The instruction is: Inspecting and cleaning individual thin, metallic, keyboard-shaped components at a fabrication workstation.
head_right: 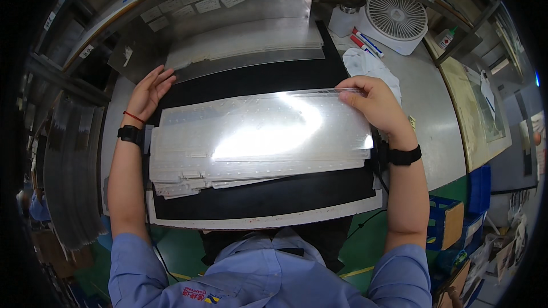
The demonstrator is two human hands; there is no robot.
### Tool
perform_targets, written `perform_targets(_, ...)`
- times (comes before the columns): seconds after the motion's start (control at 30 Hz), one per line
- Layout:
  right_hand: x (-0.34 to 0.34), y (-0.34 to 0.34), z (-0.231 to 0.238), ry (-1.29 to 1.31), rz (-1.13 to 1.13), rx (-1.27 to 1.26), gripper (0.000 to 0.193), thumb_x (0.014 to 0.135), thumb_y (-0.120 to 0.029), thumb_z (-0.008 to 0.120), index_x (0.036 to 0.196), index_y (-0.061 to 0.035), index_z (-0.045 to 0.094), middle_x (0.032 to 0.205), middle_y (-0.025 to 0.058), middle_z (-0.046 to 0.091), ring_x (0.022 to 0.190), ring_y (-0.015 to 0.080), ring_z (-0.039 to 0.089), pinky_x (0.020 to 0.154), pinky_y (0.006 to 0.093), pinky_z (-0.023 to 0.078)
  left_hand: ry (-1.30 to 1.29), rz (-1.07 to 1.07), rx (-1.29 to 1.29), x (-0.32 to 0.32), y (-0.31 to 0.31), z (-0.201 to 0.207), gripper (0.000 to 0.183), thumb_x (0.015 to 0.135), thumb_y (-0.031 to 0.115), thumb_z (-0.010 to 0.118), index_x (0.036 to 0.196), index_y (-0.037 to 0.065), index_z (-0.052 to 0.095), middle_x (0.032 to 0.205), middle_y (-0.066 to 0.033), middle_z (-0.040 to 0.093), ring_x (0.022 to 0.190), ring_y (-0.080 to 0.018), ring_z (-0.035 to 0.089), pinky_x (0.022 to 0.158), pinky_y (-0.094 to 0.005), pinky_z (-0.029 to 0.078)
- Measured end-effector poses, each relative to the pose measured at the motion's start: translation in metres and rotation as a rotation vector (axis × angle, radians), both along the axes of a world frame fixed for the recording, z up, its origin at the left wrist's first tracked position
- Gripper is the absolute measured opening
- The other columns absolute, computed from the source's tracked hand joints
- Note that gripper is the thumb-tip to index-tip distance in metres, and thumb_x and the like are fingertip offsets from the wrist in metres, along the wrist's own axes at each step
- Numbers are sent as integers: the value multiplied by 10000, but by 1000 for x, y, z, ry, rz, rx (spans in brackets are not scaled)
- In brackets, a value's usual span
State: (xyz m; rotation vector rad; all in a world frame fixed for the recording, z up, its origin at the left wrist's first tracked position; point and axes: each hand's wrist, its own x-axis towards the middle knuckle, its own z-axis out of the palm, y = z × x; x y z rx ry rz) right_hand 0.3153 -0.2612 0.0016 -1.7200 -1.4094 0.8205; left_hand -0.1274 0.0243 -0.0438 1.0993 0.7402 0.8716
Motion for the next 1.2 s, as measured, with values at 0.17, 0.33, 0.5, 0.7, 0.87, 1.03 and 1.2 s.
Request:
perform_targets(0.17,0,1,-1,-2,-4,133,152,887,-114,675,1006,-23,699,898,6,666,811,81,574,748,232,467,80,-108,50,-1,-2,2,456,1039,227,426,1402,-44,372,1314,-232,542,1139,-266,613,924,-293,551)
perform_targets(0.33,0,1,-3,73,-80,157,149,908,-114,660,1017,-16,688,890,12,661,816,78,571,754,223,459,183,-214,75,2,-9,10,450,1047,299,401,1362,-18,455,1209,-171,627,1019,-202,661,827,-260,567)
perform_targets(0.5,3,4,-7,115,-141,209,150,922,-110,647,1031,-12,679,886,7,655,818,75,570,747,217,456,240,-376,72,-3,-7,12,436,1031,346,448,1276,0,550,1070,-107,690,954,-131,661,761,-227,544)
perform_targets(0.7,8,6,-12,176,-180,260,152,925,-107,646,1035,-6,674,884,1,648,803,63,570,728,201,454,280,-355,183,3,-15,4,343,978,262,566,1227,27,589,969,-19,679,780,-57,582,665,-184,448)
perform_targets(0.87,6,6,-11,210,-167,240,184,925,-126,653,1069,-11,665,881,-2,648,805,58,573,722,194,452,247,-373,135,-2,-7,4,261,990,211,550,1185,41,583,910,-11,664,659,-33,521,568,-161,409)
perform_targets(1.03,0,5,-5,246,-191,216,430,910,-144,672,1292,-3,535,888,12,644,796,64,575,725,197,455,154,-243,93,-4,2,-3,220,1016,177,499,1173,41,570,894,-17,652,609,-7,485,512,-111,374)
perform_targets(1.2,2,4,-6,236,-102,113,628,872,-118,696,1415,11,409,872,14,616,773,70,555,748,203,449,5,-188,27,-15,16,-10,298,1019,176,494,1268,13,508,1110,-101,627,776,-52,583,613,-127,473)
